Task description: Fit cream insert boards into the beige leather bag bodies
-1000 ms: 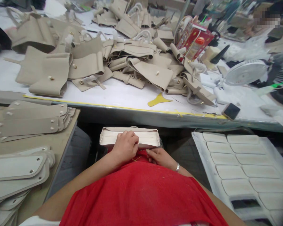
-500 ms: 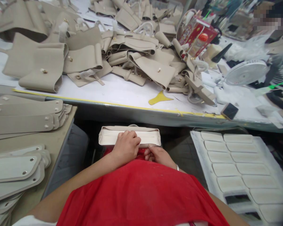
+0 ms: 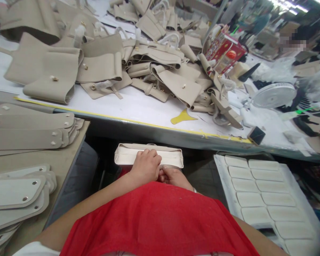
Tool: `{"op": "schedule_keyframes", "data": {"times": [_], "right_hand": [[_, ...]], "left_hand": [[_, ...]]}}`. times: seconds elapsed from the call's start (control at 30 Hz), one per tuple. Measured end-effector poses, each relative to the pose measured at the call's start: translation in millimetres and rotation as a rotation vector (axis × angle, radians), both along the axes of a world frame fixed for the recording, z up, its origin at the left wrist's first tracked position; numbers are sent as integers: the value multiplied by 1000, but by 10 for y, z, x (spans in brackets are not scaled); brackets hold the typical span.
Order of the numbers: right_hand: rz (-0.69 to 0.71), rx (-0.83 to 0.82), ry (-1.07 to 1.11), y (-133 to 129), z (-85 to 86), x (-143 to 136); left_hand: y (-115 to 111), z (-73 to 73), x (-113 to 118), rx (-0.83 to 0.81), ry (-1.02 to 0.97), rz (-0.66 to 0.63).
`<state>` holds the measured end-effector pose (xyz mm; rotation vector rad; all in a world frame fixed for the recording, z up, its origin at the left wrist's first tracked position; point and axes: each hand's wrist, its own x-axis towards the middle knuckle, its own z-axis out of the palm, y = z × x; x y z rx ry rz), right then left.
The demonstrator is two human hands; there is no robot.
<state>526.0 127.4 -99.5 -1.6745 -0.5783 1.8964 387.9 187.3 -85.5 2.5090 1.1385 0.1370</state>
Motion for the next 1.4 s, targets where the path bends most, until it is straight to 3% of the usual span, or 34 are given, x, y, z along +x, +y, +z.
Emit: {"op": "schedule_keyframes", "data": {"times": [0.1, 0.33, 0.57, 0.7, 0.8, 1.13, 1.27, 1.4], "right_hand": [[35, 20, 15, 47, -45, -77], [-86, -85, 60, 88, -256, -270], [-53, -50, 90, 189, -330, -502], [27, 24, 156, 210, -324, -608], [36, -48, 89, 214, -283, -659], [180, -43, 37, 274, -139, -915], [224, -35, 53, 284, -260, -1039], [238, 87, 71, 244, -433, -1104]], "left_hand": [[45, -12, -82, -20, -15, 17], [117, -28, -460, -65, -53, -8], [92, -44, -529, -45, -52, 67], [98, -39, -599, -81, -66, 54], [105, -32, -692, -87, -65, 51], [31, 27, -989, 41, -8, 139], [-52, -32, -1073, 40, -35, 206], [-133, -80, -1100, 49, -35, 213]]}}
